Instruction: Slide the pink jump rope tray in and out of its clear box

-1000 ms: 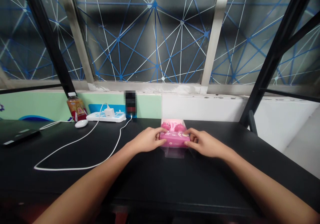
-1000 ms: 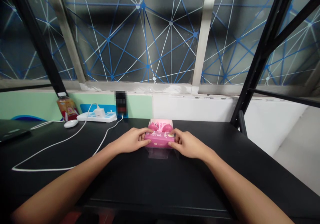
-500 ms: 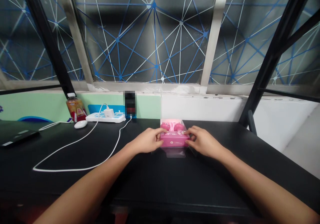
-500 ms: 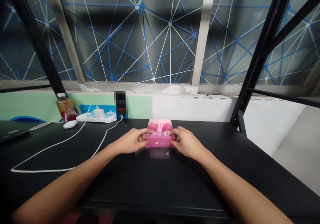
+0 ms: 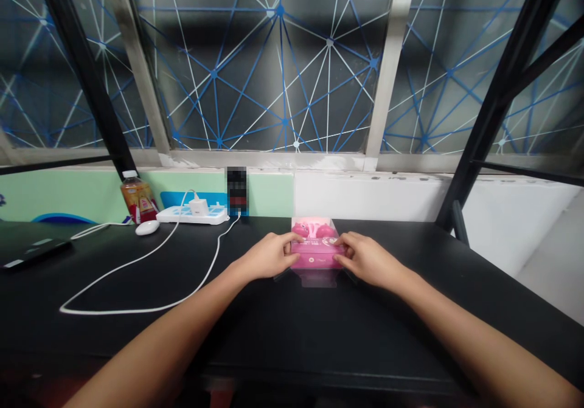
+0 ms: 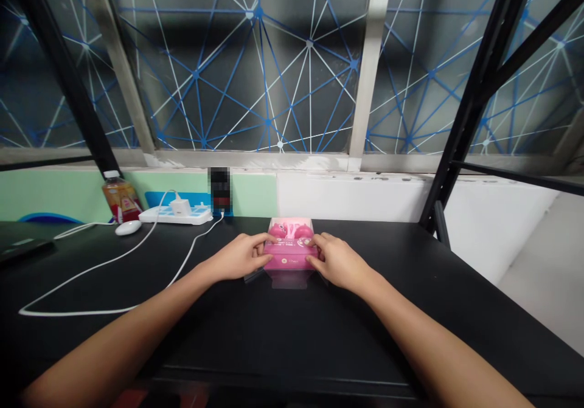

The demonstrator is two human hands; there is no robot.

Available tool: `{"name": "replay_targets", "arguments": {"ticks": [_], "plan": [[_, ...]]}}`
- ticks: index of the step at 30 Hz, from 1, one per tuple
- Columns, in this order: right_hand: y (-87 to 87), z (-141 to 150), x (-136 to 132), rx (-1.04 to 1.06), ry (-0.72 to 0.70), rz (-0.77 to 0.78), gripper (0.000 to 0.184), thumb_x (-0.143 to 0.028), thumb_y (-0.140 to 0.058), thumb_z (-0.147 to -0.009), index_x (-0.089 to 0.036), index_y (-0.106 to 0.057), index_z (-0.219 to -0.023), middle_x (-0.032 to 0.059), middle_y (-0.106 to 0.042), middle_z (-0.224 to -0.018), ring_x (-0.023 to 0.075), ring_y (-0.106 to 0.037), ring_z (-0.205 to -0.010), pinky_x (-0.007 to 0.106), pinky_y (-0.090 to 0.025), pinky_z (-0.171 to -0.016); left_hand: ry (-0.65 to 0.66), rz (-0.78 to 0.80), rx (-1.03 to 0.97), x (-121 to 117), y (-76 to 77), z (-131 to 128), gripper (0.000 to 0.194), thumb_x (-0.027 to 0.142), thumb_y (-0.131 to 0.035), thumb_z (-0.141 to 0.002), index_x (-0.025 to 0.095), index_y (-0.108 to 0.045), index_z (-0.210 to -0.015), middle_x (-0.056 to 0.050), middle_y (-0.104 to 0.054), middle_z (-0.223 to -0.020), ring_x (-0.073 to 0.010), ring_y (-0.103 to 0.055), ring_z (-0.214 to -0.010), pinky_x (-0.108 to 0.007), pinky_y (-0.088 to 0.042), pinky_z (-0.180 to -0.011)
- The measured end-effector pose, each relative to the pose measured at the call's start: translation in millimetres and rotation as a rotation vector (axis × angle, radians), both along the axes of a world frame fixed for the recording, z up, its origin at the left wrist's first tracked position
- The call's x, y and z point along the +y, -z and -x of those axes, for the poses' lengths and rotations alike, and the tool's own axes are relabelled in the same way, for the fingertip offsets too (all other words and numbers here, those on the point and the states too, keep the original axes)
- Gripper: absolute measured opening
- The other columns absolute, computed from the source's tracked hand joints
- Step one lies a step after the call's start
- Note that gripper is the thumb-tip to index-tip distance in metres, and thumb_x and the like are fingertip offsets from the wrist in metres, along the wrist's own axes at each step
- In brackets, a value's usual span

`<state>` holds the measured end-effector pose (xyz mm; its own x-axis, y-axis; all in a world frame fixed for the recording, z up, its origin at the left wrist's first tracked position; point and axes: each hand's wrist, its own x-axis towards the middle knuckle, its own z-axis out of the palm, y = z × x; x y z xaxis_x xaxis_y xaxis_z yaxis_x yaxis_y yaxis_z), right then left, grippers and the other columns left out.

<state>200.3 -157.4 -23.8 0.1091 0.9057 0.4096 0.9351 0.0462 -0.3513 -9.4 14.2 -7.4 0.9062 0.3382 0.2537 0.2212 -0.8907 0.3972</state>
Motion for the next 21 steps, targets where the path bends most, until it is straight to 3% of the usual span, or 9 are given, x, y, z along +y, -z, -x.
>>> {"name": "replay_targets", "arguments": {"ticks": [9, 14, 17, 21], "plan": [[-5.0, -0.1, 0.0, 0.028, -0.016, 0.059, 0.021, -0.033, -0.066, -0.079, -0.02, -0.06, -0.094, 0.003, -0.06, -0.083, 0.0161, -0.058, -0.066, 0.029, -0.046, -0.063, 0.013, 0.0, 0.03, 1.0, -4.7, 3.3, 0.038, 0.032, -0.06, -0.081, 0.023, -0.06, -0.118, 0.003, -0.062, -0.07, -0.0142, -0.059, -0.064, -0.021, -0.038, -0.058], [-4.8, 5.2, 2.1, 0.037, 0.022, 0.03, 0.01, -0.028, -0.063, -0.081, -0.021, -0.058, -0.087, 0.0025, -0.06, -0.08, 0.0156, -0.057, -0.064, 0.028, -0.044, -0.061, -0.002, -0.012, 0.012, 1.5, -3.4, 2.5, 0.035, 0.03, -0.06, -0.081, 0.023, -0.061, -0.115, 0.004, -0.061, -0.066, -0.0146, -0.06, -0.062, -0.021, -0.037, -0.057], [-5.3, 7.4, 3.6, 0.035, 0.056, 0.01, 0.009, -0.026, -0.062, -0.08, -0.021, -0.058, -0.086, 0.0025, -0.062, -0.081, 0.0159, -0.058, -0.064, 0.028, -0.043, -0.06, -0.008, 0.049, 0.027, 0.8, -3.5, 2.2, 0.034, 0.029, -0.059, -0.081, 0.024, -0.06, -0.115, 0.005, -0.061, -0.063, -0.0142, -0.062, -0.059, -0.021, -0.04, -0.059], [-8.0, 6.1, 0.1, 0.113, 0.036, 0.098, 0.018, -0.03, -0.062, -0.08, -0.022, -0.058, -0.096, 0.0, -0.064, -0.072, 0.0172, -0.06, -0.062, 0.028, -0.043, -0.057, 0.013, 0.187, 0.086, 0.5, -10.0, 6.4, 0.037, 0.029, -0.054, -0.083, 0.024, -0.058, -0.12, 0.006, -0.062, -0.061, -0.0132, -0.062, -0.052, -0.022, -0.044, -0.058]]}}
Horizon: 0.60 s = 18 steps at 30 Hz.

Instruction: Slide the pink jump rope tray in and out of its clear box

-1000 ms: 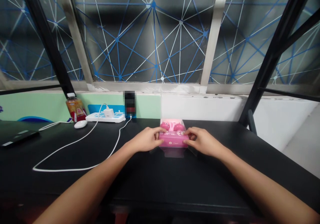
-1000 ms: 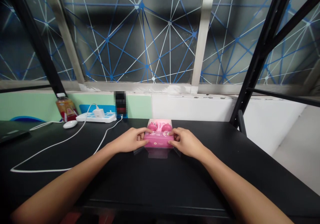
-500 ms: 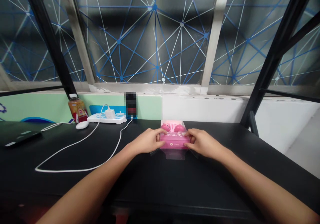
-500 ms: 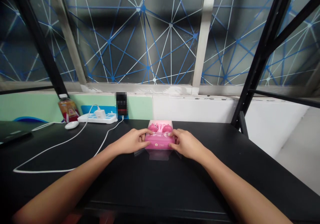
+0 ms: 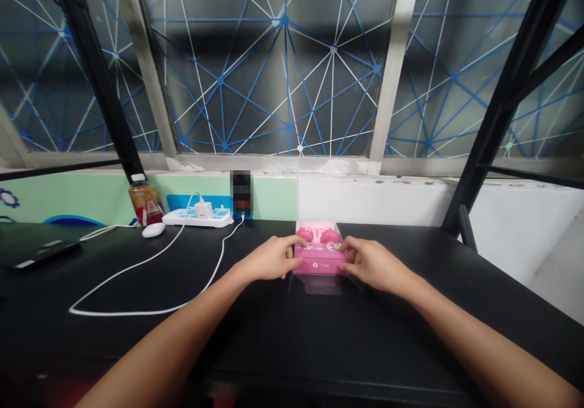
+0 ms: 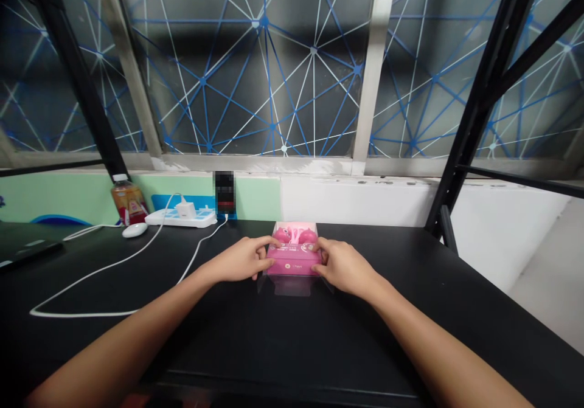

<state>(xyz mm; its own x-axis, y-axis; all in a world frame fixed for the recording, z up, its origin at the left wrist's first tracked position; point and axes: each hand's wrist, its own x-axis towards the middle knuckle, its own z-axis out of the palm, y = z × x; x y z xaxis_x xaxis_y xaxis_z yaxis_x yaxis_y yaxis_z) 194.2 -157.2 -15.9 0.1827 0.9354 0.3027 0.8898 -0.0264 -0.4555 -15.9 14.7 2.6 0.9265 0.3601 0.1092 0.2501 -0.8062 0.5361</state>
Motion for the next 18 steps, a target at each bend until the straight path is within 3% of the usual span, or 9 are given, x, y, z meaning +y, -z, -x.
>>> {"name": "replay_targets", "arguments": {"ticks": [4, 7, 9, 13, 16, 18], "plan": [[-2.9, -5.5, -8.3, 0.257, -0.11, 0.138, 0.026, -0.03, -0.05, -0.088, -0.021, -0.05, -0.112, -0.0014, -0.066, -0.07, 0.0157, -0.063, -0.059, 0.027, -0.046, -0.057, 0.046, 0.225, 0.111, 2.9, -8.2, 7.3, 0.056, 0.021, -0.049, -0.08, 0.024, -0.046, -0.136, 0.003, -0.067, -0.069, -0.0152, -0.065, -0.056, -0.022, -0.045, -0.052], [-2.5, -9.5, -11.5, 0.398, -0.217, 0.215, 0.037, -0.027, -0.05, -0.087, -0.021, -0.044, -0.123, 0.0005, -0.067, -0.081, 0.0157, -0.065, -0.066, 0.028, -0.049, -0.059, 0.078, 0.203, 0.098, 4.4, -8.1, 8.9, 0.059, 0.019, -0.051, -0.078, 0.023, -0.047, -0.137, 0.002, -0.067, -0.071, -0.0147, -0.065, -0.058, -0.022, -0.046, -0.054], [-0.5, -9.9, -10.5, 0.304, -0.214, 0.169, 0.037, -0.028, -0.055, -0.085, -0.021, -0.047, -0.12, -0.0006, -0.065, -0.078, 0.0155, -0.063, -0.065, 0.028, -0.048, -0.06, 0.082, 0.069, 0.024, 3.9, -5.1, 7.4, 0.049, 0.021, -0.053, -0.08, 0.023, -0.054, -0.13, 0.003, -0.065, -0.065, -0.0137, -0.063, -0.058, -0.022, -0.047, -0.06], [5.2, -5.2, -4.9, -0.05, -0.065, 0.004, 0.022, -0.031, -0.059, -0.084, -0.022, -0.054, -0.103, -0.0015, -0.058, -0.07, 0.0166, -0.057, -0.062, 0.031, -0.046, -0.06, 0.071, -0.144, -0.05, 0.7, 0.6, 3.4, 0.039, 0.024, -0.055, -0.083, 0.022, -0.059, -0.122, 0.004, -0.062, -0.065, -0.0137, -0.06, -0.061, -0.023, -0.044, -0.064], [6.7, -0.9, -2.9, -0.201, -0.05, -0.114, 0.019, -0.028, -0.06, -0.082, -0.022, -0.056, -0.1, 0.0057, -0.059, -0.093, 0.0213, -0.059, -0.083, 0.036, -0.049, -0.074, 0.026, -0.28, -0.085, -1.7, 2.0, 3.3, 0.04, 0.027, -0.06, -0.081, 0.025, -0.061, -0.121, 0.0, -0.063, -0.08, -0.0156, -0.06, -0.07, -0.025, -0.045, -0.067], [5.7, 1.7, -3.0, -0.228, -0.092, -0.18, 0.02, -0.025, -0.06, -0.081, -0.021, -0.055, -0.099, 0.0098, -0.053, -0.112, 0.0239, -0.057, -0.1, 0.039, -0.049, -0.085, 0.007, -0.316, -0.132, -2.7, 2.6, 4.3, 0.042, 0.028, -0.063, -0.078, 0.027, -0.062, -0.12, -0.004, -0.061, -0.103, -0.0178, -0.062, -0.083, -0.028, -0.047, -0.075]]}}
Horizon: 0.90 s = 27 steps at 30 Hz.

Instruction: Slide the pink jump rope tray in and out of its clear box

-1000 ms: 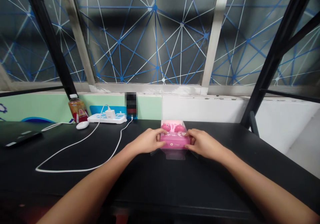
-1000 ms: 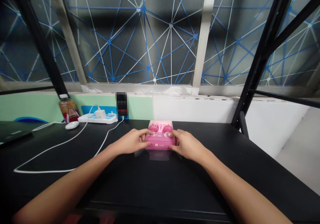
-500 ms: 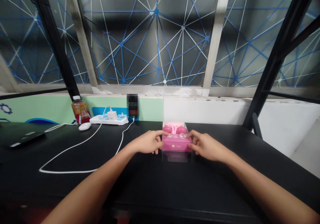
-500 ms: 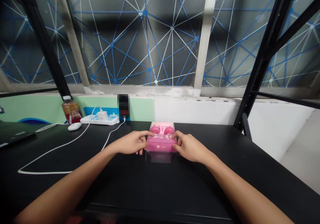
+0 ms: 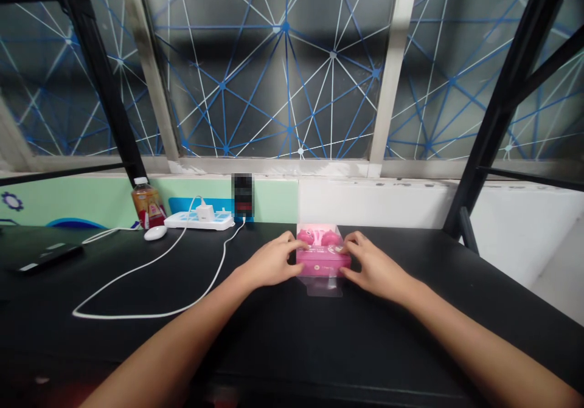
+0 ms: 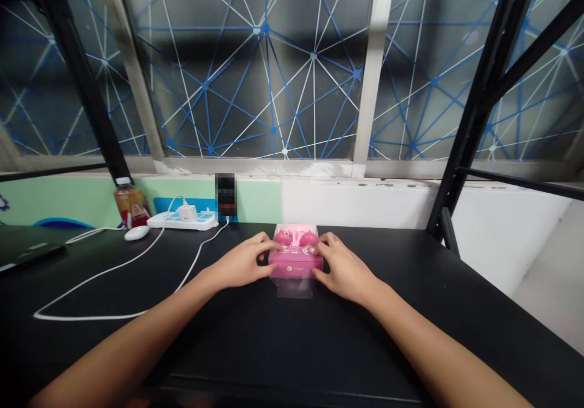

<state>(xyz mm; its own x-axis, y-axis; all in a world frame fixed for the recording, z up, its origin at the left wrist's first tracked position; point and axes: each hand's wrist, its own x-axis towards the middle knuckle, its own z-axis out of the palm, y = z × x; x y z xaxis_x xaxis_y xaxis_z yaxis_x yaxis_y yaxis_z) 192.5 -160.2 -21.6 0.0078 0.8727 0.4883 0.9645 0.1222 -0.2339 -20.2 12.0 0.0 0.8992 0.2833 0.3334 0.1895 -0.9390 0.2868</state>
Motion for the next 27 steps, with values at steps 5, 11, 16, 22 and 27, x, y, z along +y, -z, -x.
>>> {"name": "replay_targets", "arguments": {"ticks": [5, 11, 16, 22, 27], "plan": [[-2.8, 7.0, -0.6, -0.023, -0.123, 0.001, 0.017, -0.017, -0.053, -0.085, -0.021, -0.052, -0.101, 0.01, -0.053, -0.113, 0.0223, -0.056, -0.101, 0.039, -0.05, -0.087, 0.131, 0.096, -0.043, 2.0, 2.5, 1.1, 0.044, 0.022, -0.063, -0.079, 0.027, -0.057, -0.123, -0.005, -0.049, -0.136, -0.0235, -0.051, -0.121, -0.033, -0.047, -0.094], [-2.4, 15.4, -2.2, -0.114, -0.162, 0.029, 0.014, -0.015, -0.047, -0.091, -0.021, -0.06, -0.091, 0.0101, -0.051, -0.124, 0.0242, -0.046, -0.12, 0.043, -0.044, -0.1, 0.131, 0.139, -0.065, 6.2, 6.5, -0.1, 0.039, 0.017, -0.058, -0.083, 0.025, -0.056, -0.121, -0.005, -0.054, -0.134, -0.0232, -0.052, -0.121, -0.035, -0.047, -0.096], [-7.1, 17.0, -9.9, -0.034, -0.165, 0.153, 0.031, -0.04, -0.068, -0.08, -0.021, -0.063, -0.104, 0.0108, -0.038, -0.143, 0.0285, -0.035, -0.134, 0.043, -0.041, -0.106, 0.096, 0.193, -0.083, 7.1, 6.8, -0.5, 0.032, 0.021, -0.056, -0.087, 0.025, -0.059, -0.118, -0.005, -0.055, -0.133, -0.0212, -0.059, -0.109, -0.033, -0.051, -0.088], [-9.7, 16.7, -8.0, -0.058, -0.159, 0.096, 0.017, -0.034, -0.061, -0.085, -0.021, -0.062, -0.096, 0.0117, -0.052, -0.13, 0.0278, -0.046, -0.123, 0.043, -0.043, -0.101, 0.109, 0.155, -0.063, 3.2, -0.2, -0.1, 0.029, 0.024, -0.058, -0.087, 0.023, -0.061, -0.116, -0.008, -0.057, -0.129, -0.0237, -0.054, -0.117, -0.034, -0.049, -0.092], [-7.8, 13.2, -2.5, 0.057, -0.103, -0.014, 0.007, -0.022, -0.052, -0.089, -0.021, -0.054, -0.096, 0.0068, -0.06, -0.092, 0.0205, -0.057, -0.083, 0.037, -0.051, -0.076, 0.147, 0.125, -0.075, -2.3, -3.2, 0.4, 0.032, 0.036, -0.06, -0.088, 0.024, -0.061, -0.118, -0.007, -0.058, -0.124, -0.0223, -0.057, -0.111, -0.035, -0.046, -0.096]]}}
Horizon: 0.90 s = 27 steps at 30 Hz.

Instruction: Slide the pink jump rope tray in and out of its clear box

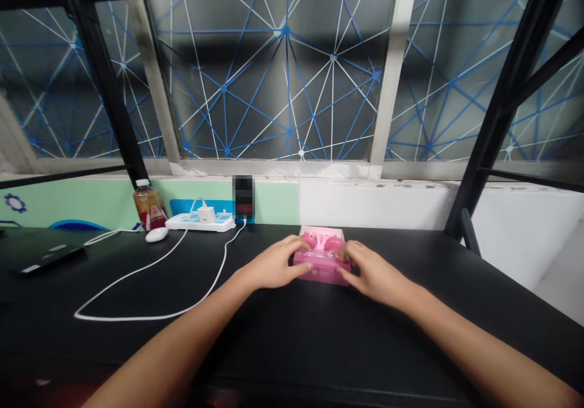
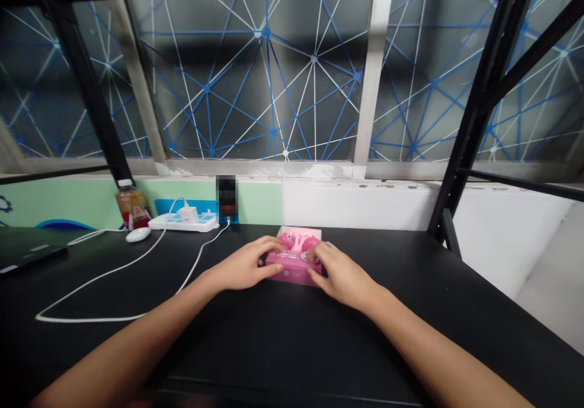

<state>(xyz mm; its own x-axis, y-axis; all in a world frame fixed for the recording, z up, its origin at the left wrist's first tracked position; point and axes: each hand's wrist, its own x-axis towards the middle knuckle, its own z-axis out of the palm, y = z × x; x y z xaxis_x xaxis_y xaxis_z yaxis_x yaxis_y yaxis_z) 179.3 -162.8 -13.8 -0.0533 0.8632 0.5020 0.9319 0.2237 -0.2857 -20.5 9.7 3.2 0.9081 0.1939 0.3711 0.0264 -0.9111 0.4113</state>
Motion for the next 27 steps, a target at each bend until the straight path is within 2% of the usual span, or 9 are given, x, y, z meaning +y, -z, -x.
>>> {"name": "replay_targets", "arguments": {"ticks": [2, 7, 11, 16, 20, 23, 24, 25, 27], "plan": [[2.3, -3.2, 1.2, 0.042, -0.018, -0.016, 0.014, -0.022, -0.054, -0.089, -0.021, -0.055, -0.103, 0.0078, -0.059, -0.101, 0.0199, -0.058, -0.086, 0.037, -0.051, -0.079, 0.002, -0.019, -0.005, -0.3, 2.1, -1.1, 0.036, 0.035, -0.063, -0.086, 0.026, -0.06, -0.121, -0.006, -0.056, -0.127, -0.0222, -0.056, -0.113, -0.036, -0.044, -0.1], [6.7, -10.0, 2.0, 0.01, -0.077, -0.023, 0.023, -0.019, -0.055, -0.089, -0.024, -0.06, -0.111, 0.0076, -0.057, -0.117, 0.0226, -0.054, -0.111, 0.043, -0.043, -0.099, 0.007, -0.028, -0.038, 0.3, 7.1, -5.5, 0.028, 0.029, -0.063, -0.087, 0.026, -0.064, -0.115, -0.005, -0.056, -0.126, -0.0219, -0.054, -0.117, -0.036, -0.041, -0.104], [7.6, -12.3, 1.1, 0.021, -0.07, -0.011, 0.025, -0.017, -0.056, -0.087, -0.024, -0.06, -0.111, 0.0079, -0.057, -0.119, 0.0231, -0.053, -0.113, 0.044, -0.044, -0.099, -0.006, 0.0, -0.028, -1.4, 6.6, -7.4, 0.032, 0.029, -0.063, -0.086, 0.027, -0.062, -0.118, -0.006, -0.056, -0.126, -0.0226, -0.055, -0.114, -0.037, -0.044, -0.1], [7.5, -12.5, -0.4, 0.011, -0.034, 0.001, 0.026, -0.016, -0.055, -0.087, -0.023, -0.059, -0.111, 0.0085, -0.056, -0.119, 0.0235, -0.052, -0.114, 0.045, -0.043, -0.1, -0.007, 0.03, 0.007, -3.4, 6.6, -8.4, 0.026, 0.028, -0.06, -0.086, 0.027, -0.065, -0.111, -0.004, -0.054, -0.128, -0.0222, -0.056, -0.112, -0.034, -0.047, -0.095], [6.5, -11.5, -1.0, 0.008, -0.024, 0.019, 0.028, -0.016, -0.056, -0.085, -0.024, -0.058, -0.111, 0.0082, -0.056, -0.12, 0.0238, -0.052, -0.114, 0.045, -0.043, -0.1, 0.003, 0.036, 0.073, -4.9, -0.4, -4.5, 0.029, 0.032, -0.06, -0.086, 0.027, -0.066, -0.113, -0.005, -0.052, -0.134, -0.0239, -0.054, -0.117, -0.034, -0.048, -0.093], [4.9, -11.0, -1.6, 0.003, -0.024, 0.027, 0.027, -0.016, -0.055, -0.086, -0.024, -0.057, -0.112, 0.008, -0.056, -0.12, 0.0239, -0.052, -0.113, 0.045, -0.043, -0.099, 0.057, 0.016, 0.143, 8.4, -13.7, 0.5, 0.034, 0.04, -0.059, -0.086, 0.027, -0.064, -0.118, -0.004, -0.054, -0.135, -0.0244, -0.054, -0.119, -0.032, -0.047, -0.093], [4.3, -11.0, -1.9, 0.002, -0.023, 0.029, 0.026, -0.017, -0.054, -0.086, -0.024, -0.057, -0.111, 0.0079, -0.056, -0.119, 0.0239, -0.052, -0.113, 0.044, -0.043, -0.099, 0.044, 0.012, 0.144, 18.5, -19.1, 1.8, 0.034, 0.041, -0.056, -0.088, 0.026, -0.064, -0.118, -0.004, -0.059, -0.13, -0.0232, -0.057, -0.114, -0.031, -0.046, -0.092], [3.6, -11.1, -2.2, 0.0, -0.023, 0.033, 0.025, -0.017, -0.053, -0.087, -0.024, -0.057, -0.111, 0.0078, -0.056, -0.118, 0.024, -0.052, -0.112, 0.044, -0.044, -0.098, -0.038, 0.013, 0.131, 31.5, -24.7, 2.7, 0.034, 0.041, -0.052, -0.09, 0.026, -0.063, -0.119, -0.004, -0.063, -0.124, -0.0211, -0.062, -0.103, -0.03, -0.048, -0.088], [2.2, -12.1, -2.6, -0.005, -0.019, 0.043, 0.025, -0.018, -0.052, -0.088, -0.024, -0.056, -0.111, 0.0077, -0.056, -0.118, 0.024, -0.052, -0.111, 0.043, -0.045, -0.096, -0.329, 0.002, 0.077, 64.8, -36.1, 3.9, 0.039, 0.037, -0.05, -0.089, 0.022, -0.056, -0.126, -0.005, -0.067, -0.117, -0.0182, -0.067, -0.084, -0.028, -0.049, -0.079]]}}
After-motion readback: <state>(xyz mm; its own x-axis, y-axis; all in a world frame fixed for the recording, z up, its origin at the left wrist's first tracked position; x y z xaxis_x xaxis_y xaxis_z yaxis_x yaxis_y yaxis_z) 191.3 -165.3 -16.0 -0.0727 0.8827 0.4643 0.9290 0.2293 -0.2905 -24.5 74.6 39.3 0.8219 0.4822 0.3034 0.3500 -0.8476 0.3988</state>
